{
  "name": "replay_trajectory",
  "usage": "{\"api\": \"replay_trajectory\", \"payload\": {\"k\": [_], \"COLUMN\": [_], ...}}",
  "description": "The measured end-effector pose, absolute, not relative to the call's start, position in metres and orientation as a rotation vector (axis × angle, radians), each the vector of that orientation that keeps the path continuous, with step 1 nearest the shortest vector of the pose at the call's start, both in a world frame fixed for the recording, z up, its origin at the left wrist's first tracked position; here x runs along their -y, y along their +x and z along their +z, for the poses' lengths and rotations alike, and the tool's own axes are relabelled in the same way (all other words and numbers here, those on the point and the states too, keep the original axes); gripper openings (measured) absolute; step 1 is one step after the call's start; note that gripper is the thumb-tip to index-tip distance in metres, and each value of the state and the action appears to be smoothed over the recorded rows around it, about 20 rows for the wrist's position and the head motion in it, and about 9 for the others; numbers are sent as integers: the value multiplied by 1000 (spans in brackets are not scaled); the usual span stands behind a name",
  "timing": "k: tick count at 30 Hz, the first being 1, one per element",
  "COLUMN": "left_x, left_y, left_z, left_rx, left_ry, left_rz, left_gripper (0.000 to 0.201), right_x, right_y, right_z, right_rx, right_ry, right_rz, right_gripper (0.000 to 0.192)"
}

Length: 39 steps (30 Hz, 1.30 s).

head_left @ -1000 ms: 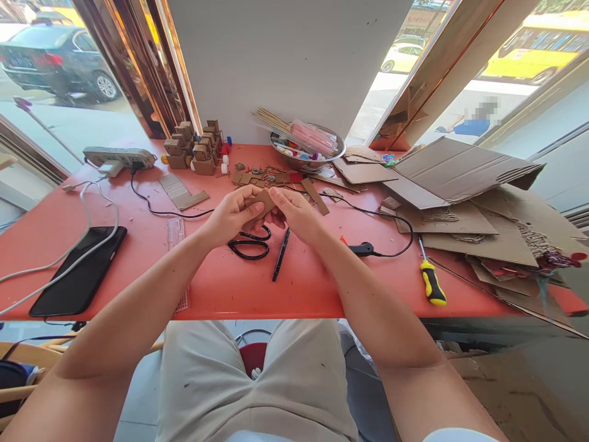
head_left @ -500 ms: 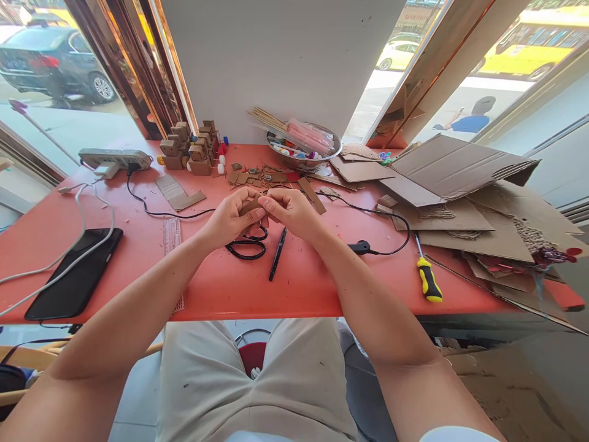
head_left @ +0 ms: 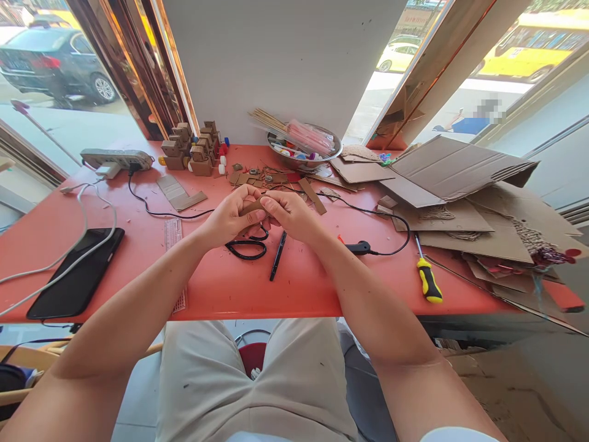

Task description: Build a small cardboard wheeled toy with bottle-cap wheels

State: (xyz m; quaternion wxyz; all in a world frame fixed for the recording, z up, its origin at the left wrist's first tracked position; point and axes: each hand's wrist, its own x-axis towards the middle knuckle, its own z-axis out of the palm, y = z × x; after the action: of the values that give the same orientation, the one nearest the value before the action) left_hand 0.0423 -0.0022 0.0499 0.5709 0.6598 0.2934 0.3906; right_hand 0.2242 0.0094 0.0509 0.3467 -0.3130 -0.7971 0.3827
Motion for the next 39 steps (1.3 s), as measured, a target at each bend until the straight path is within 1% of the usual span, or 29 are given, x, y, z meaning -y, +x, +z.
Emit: {"api": "replay_trajectory", "payload": {"k": [5,8,10,13,16,18,23,29,35,39], "left_x": [2,2,2,2,2,3,5,7,4,2], "left_y": [42,41,41,41,42,44,47,47,45,42], "left_z": [49,49,50,51,51,51,52,54,52,52], "left_rx": [-698,-709,-721,-746,-746,-730,-685,-676,-737,-838], "left_ry": [1561,1565,1572,1584,1587,1579,1544,1513,1518,1505], "left_rz": [908,911,911,920,932,933,937,937,941,984], "left_gripper": [60,60,59,57,57,57,58,57,55,54], "right_x": [-8,-7,-7,-7,-7,-7,-6,-6,-7,-9], "right_y": [224,224,223,222,221,220,218,217,214,217], "right_z": [49,49,48,47,47,48,50,48,45,44], "right_rx": [2108,2123,2113,2076,2060,2057,2018,1957,1914,1894], "right_ry": [-936,-935,-902,-868,-885,-892,-875,-838,-794,-818], "right_rz": [787,740,759,831,817,806,913,943,1030,934], "right_gripper": [45,43,44,54,64,68,69,72,72,65]}}
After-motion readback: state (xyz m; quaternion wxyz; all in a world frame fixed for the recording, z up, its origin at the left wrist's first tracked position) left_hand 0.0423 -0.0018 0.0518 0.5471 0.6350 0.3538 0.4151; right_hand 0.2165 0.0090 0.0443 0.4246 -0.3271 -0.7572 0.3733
